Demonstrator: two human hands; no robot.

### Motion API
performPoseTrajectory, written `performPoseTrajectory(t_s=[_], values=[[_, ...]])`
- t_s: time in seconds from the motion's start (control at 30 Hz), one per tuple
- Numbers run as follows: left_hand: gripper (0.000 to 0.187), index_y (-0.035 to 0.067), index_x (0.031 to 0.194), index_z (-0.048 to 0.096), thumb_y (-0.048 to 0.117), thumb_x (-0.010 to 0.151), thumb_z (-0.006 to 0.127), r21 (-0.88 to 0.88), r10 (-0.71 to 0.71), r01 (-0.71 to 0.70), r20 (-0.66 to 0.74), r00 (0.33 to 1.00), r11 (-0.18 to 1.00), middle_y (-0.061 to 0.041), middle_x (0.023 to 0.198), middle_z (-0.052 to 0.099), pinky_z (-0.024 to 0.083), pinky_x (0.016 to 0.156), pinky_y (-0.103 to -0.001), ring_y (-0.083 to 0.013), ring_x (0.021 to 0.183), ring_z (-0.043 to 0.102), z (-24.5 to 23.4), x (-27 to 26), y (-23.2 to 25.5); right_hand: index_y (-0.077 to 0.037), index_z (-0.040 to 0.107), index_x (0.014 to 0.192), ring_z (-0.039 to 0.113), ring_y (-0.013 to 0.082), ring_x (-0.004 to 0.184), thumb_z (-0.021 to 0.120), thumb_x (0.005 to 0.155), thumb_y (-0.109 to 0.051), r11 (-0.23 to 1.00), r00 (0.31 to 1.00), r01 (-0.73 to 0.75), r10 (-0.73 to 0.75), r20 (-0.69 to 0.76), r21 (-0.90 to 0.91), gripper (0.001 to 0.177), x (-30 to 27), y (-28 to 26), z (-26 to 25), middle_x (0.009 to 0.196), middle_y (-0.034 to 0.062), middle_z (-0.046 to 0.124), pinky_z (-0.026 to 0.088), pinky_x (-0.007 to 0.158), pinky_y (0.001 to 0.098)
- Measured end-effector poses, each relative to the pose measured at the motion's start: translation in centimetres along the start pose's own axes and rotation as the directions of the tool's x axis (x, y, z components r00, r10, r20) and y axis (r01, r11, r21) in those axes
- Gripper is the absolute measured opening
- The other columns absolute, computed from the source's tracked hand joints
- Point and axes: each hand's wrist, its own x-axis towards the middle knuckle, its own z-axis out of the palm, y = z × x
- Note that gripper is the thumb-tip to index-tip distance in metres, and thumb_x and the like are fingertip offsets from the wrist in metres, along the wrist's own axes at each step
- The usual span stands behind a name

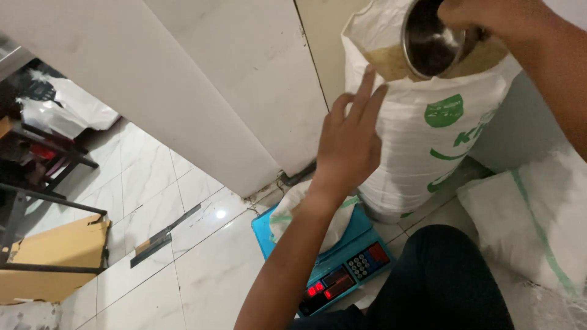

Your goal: The person scoops rice from a large sack into a small white bag placed on a digital scale. They repeatedly add rice using a metal bowl, monitor the scale, and adjust the amount until the target weight is reached.

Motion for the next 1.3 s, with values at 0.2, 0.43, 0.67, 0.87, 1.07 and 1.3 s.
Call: performPoseTrajectory(t_s=[0.2, 0.43, 0.67, 0.87, 1.07, 1.3], values=[[0.061, 0.015, 0.135, 0.047, 0.004, 0.077, 0.061, 0.181, 0.098, -0.088, -0.05, 0.994, 0.98, -0.005, 0.129, 0.058, 0.048, 0.077, -0.041, -0.0313, 0.102, 0.055, 4.2, 4.4, -0.2, 0.001, 0.073, 0.106, 0.074, 0.0362, 0.078, 0.056, 0.095, -0.039, 0.777, 0.961, -0.103, 0.24, 0.14, -0.621, 0.045, 3.0, -3.4, 5.9, 0.099, 0.0182, 0.074, 0.06, 0.054, 0.046], [0.065, 0.014, 0.133, 0.052, -0.003, 0.072, 0.062, 0.123, 0.13, -0.131, 0.015, 0.991, 0.984, -0.007, 0.129, 0.057, 0.05, 0.068, -0.044, -0.0366, 0.105, 0.054, 3.4, 1.4, -0.2, -0.01, 0.034, 0.137, 0.044, 0.0524, 0.117, 0.04, 0.093, -0.033, 0.931, 0.866, -0.364, 0.329, 0.376, 0.025, 0.05, 2.5, -5.4, 10.2, 0.135, 0.0354, 0.032, 0.041, 0.095, 0.056], [0.068, 0.009, 0.152, 0.032, 0.003, 0.088, 0.053, -0.072, 0.04, -0.025, 0.219, 0.975, 0.997, -0.007, 0.163, 0.017, 0.05, 0.093, -0.051, -0.037, 0.139, 0.035, 0.9, -2.1, -0.1, -0.02, 0.03, 0.142, 0.054, 0.04, 0.096, 0.032, 0.088, -0.014, 0.65, 0.781, -0.621, 0.471, 0.41, 0.437, 0.055, 3.2, -3.4, 12.4, 0.141, 0.0264, 0.019, 0.047, 0.085, 0.0501], [0.036, 0.004, 0.124, 0.06, 0.003, 0.087, 0.059, -0.296, -0.173, 0.158, -0.025, 0.985, 0.942, -0.023, 0.15, 0.038, 0.04, 0.108, -0.055, -0.0429, 0.137, 0.039, -0.2, -10.1, -4.6, -0.016, 0.036, 0.14, 0.045, 0.04, 0.126, 0.057, 0.091, -0.028, -0.146, 0.449, -0.782, 0.543, 0.709, 0.607, 0.055, 2.3, -2.2, 9.8, 0.145, 0.0125, 0.038, 0.068, 0.082, 0.0432], [0.018, 0.013, 0.109, 0.065, 0.018, 0.094, 0.057, -0.363, -0.721, 0.645, -0.123, 0.682, 0.673, -0.011, 0.13, 0.052, 0.041, 0.103, -0.044, -0.0293, 0.129, 0.048, 0.9, -22.6, -9.2, -0.013, 0.033, 0.144, 0.038, 0.058, 0.124, 0.044, 0.076, -0.001, -0.349, 0.541, -0.704, 0.302, 0.785, 0.619, 0.07, 4.1, 5.1, 14.1, 0.143, 0.0199, 0.032, 0.063, 0.087, 0.0636], [0.026, 0.015, 0.111, 0.067, 0.031, 0.094, 0.055, -0.457, -0.956, 0.877, 0.16, 0.246, 0.149, -0.007, 0.125, 0.055, 0.051, 0.093, -0.041, -0.026, 0.118, 0.06, -1.4, -30.7, -7.2, -0.006, 0.05, 0.143, 0.05, 0.044, 0.136, 0.066, 0.082, -0.008, -0.489, 0.718, -0.602, 0.013, 0.696, 0.631, 0.063, 4.0, 5.2, 10.9, 0.151, 0.017, 0.051, 0.055, 0.098, 0.0688]])
